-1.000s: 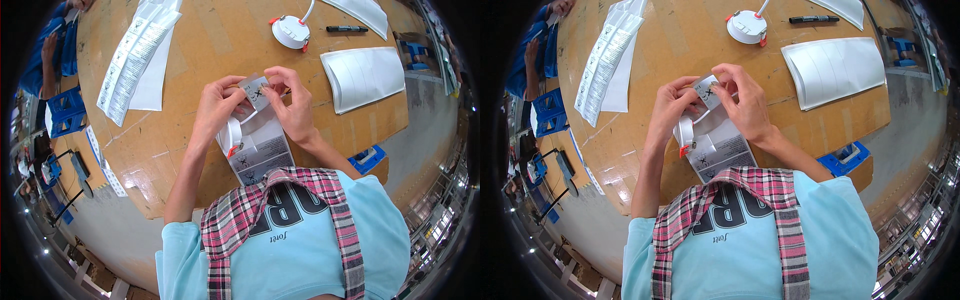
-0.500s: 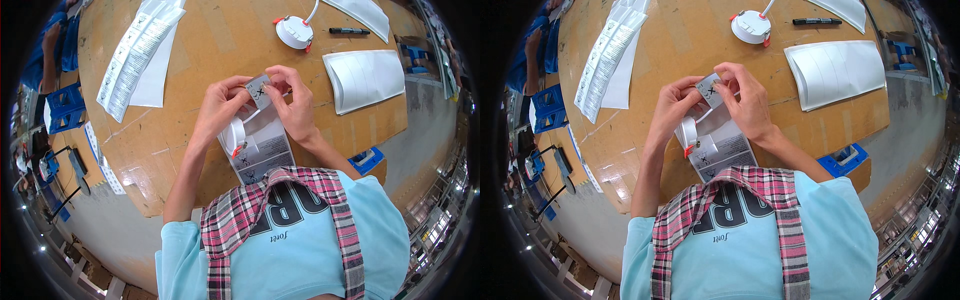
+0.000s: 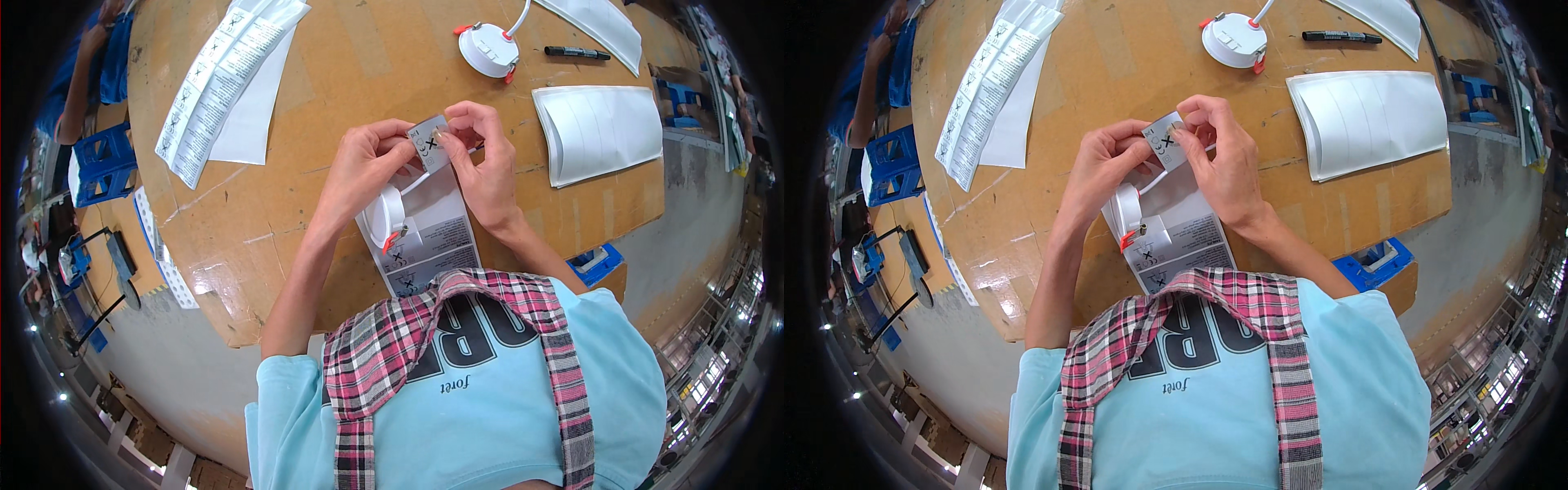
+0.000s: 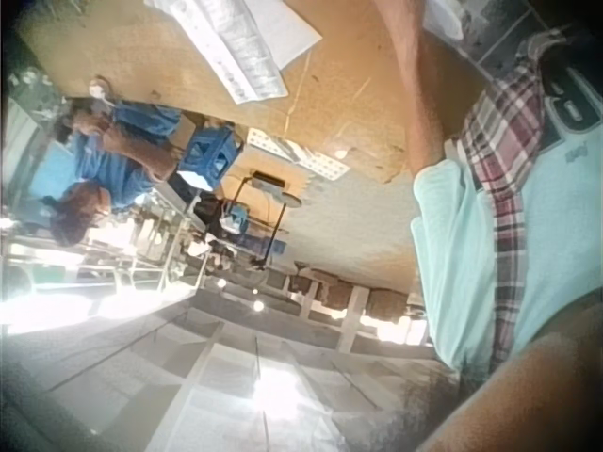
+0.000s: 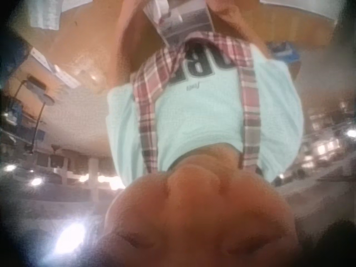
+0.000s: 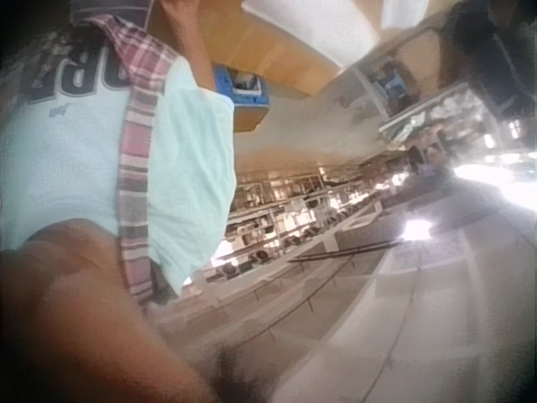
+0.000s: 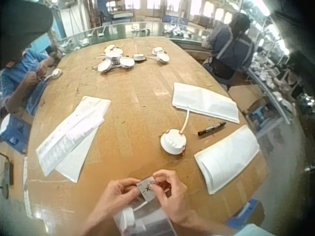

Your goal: The recorder is assembling a lighting fixture by peeling and applying labels/stickers to the base and wires.

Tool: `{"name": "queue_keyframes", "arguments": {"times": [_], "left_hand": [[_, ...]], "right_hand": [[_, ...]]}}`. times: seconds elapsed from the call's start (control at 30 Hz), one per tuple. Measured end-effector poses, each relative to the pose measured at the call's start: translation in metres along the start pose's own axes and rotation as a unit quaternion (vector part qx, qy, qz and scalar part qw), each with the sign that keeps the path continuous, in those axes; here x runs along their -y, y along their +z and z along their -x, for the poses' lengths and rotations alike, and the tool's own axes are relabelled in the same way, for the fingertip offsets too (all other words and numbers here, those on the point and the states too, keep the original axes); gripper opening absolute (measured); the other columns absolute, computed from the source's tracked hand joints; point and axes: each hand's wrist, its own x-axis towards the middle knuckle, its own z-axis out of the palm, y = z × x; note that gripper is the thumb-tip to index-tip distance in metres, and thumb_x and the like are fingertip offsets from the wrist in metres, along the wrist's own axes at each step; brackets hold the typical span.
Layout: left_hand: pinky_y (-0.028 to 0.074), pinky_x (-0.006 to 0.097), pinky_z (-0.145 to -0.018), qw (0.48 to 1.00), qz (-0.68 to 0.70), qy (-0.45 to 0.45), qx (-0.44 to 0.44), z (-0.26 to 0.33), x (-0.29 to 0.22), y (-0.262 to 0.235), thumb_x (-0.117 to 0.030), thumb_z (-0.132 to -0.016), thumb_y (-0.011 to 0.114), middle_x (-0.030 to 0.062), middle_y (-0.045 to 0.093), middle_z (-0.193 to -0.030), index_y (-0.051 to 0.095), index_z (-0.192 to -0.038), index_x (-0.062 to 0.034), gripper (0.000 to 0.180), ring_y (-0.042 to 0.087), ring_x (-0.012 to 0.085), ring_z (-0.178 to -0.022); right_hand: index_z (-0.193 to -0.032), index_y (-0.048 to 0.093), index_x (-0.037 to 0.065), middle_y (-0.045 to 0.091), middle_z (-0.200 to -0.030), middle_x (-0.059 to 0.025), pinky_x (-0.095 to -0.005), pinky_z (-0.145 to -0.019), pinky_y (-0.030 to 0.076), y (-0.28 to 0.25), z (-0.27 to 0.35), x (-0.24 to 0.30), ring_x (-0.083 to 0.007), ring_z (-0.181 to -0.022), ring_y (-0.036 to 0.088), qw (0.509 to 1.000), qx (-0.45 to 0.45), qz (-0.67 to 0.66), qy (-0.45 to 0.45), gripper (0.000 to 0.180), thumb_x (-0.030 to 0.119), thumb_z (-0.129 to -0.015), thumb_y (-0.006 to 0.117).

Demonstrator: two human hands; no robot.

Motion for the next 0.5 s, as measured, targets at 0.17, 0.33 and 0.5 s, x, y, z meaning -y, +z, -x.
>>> {"name": "queue_keyframes", "arguments": {"times": [0.17,0.33,0.5], "left_hand": [[0.052,0.024,-0.07,1.0,0.001,0.006,-0.011,0.0009,-0.0011,0.003,-0.008,-0.088,0.055,0.0077,0.068,-0.084,0.062,-0.104,0.0065,0.023,0.065,0.0113,-0.076],[0.053,0.025,-0.07,1.0,0.006,0.014,-0.02,0.0023,-0.0012,0.0043,-0.006,-0.087,0.055,0.0087,0.069,-0.081,0.063,-0.101,0.0072,0.022,0.066,0.012,-0.076],[0.054,0.026,-0.07,0.999,-0.016,0.022,-0.021,0.0008,-0.001,0.0052,-0.005,-0.086,0.054,0.0094,0.069,-0.082,0.063,-0.102,0.0081,0.022,0.066,0.0127,-0.076]], "right_hand": [[-0.11,0.052,0.005,0.059,-0.08,-0.0066,-0.0293,-0.059,0.046,-0.0002,0.0002,0.0002,-0.0147,-0.065,0.055,1.0,0.004,0.003,0.009,0.029,0.003,-0.084,0.065],[-0.111,0.051,0.005,0.059,-0.08,-0.0067,-0.0292,-0.06,0.046,0.0007,0.0007,0.0,-0.0145,-0.065,0.055,1.0,0.008,0.002,0.012,0.03,0.003,-0.084,0.065],[-0.111,0.051,0.004,0.059,-0.08,-0.0068,-0.0294,-0.06,0.046,-0.0006,0.0008,-0.0008,-0.0146,-0.065,0.055,1.0,0.003,0.012,0.01,0.03,0.003,-0.084,0.065]]}}
